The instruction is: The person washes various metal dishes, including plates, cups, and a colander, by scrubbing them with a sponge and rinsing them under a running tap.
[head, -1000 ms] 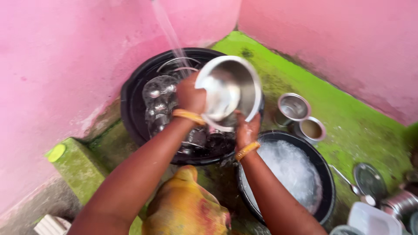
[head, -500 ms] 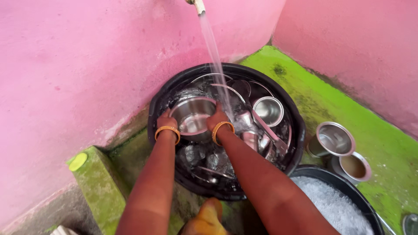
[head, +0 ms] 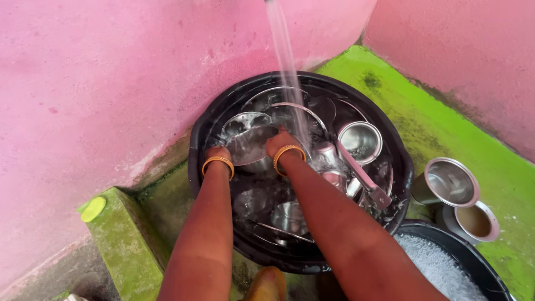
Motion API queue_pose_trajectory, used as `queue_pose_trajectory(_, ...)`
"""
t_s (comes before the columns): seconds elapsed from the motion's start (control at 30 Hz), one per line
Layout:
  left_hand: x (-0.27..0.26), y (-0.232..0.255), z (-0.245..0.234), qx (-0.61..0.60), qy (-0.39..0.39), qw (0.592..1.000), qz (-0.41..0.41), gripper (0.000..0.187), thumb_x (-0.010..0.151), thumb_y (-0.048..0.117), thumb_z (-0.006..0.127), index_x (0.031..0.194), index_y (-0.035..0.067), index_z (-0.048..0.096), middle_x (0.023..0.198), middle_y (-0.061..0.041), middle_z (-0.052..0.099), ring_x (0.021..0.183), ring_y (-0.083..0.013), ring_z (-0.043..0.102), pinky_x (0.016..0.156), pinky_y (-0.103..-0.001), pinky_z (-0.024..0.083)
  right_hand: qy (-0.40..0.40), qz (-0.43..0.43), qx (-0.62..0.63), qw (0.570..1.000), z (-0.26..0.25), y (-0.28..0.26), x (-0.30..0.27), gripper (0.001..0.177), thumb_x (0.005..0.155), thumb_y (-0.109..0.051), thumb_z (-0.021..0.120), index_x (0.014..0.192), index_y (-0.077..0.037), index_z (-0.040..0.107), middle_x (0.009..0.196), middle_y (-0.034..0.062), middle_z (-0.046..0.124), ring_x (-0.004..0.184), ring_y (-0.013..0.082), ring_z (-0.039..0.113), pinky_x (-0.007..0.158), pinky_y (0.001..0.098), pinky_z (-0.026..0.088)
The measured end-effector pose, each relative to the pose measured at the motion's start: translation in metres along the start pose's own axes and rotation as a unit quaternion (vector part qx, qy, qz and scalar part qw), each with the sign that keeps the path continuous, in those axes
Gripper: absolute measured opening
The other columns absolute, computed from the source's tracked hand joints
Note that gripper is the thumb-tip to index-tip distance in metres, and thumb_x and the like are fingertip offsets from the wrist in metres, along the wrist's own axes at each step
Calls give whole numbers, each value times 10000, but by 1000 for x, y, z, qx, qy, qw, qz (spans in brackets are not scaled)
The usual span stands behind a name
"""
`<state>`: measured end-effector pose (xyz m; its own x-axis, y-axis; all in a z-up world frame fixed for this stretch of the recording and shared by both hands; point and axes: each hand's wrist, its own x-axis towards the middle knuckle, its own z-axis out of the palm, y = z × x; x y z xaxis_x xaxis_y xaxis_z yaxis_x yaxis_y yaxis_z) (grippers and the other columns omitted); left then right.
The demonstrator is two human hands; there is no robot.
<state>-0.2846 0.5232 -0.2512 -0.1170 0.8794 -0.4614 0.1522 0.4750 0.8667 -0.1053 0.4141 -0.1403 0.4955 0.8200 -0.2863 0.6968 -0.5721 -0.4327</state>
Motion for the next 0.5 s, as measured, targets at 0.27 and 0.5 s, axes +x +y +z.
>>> queue_pose_trajectory(0.27, -12, -8, -3, 14, -7, 1000, -17, 456, 820, -74, 517, 1192, 18, 763, 1058, -101, 736, 911, -222, 645, 770, -330, 470, -13, 8, 42, 999, -7, 0, -18, 814, 958, -302, 492, 1648, -144, 89, 1399, 256, 582, 1279, 408, 586, 1109, 463, 431)
queue_pose_trajectory(0.5, -5, -18, -6, -32, -6, 999, 15, 492, 783, -104, 502, 1170, 15, 781, 980, -87, 734, 808, -202, 628, 678, -322, 463, 17, 12, 69, 997, 2, 3, -16, 818, 925, -274, 538, 1641, -181, 152, 1403, 257, 590, 1271, 410, 600, 1103, 475, 452)
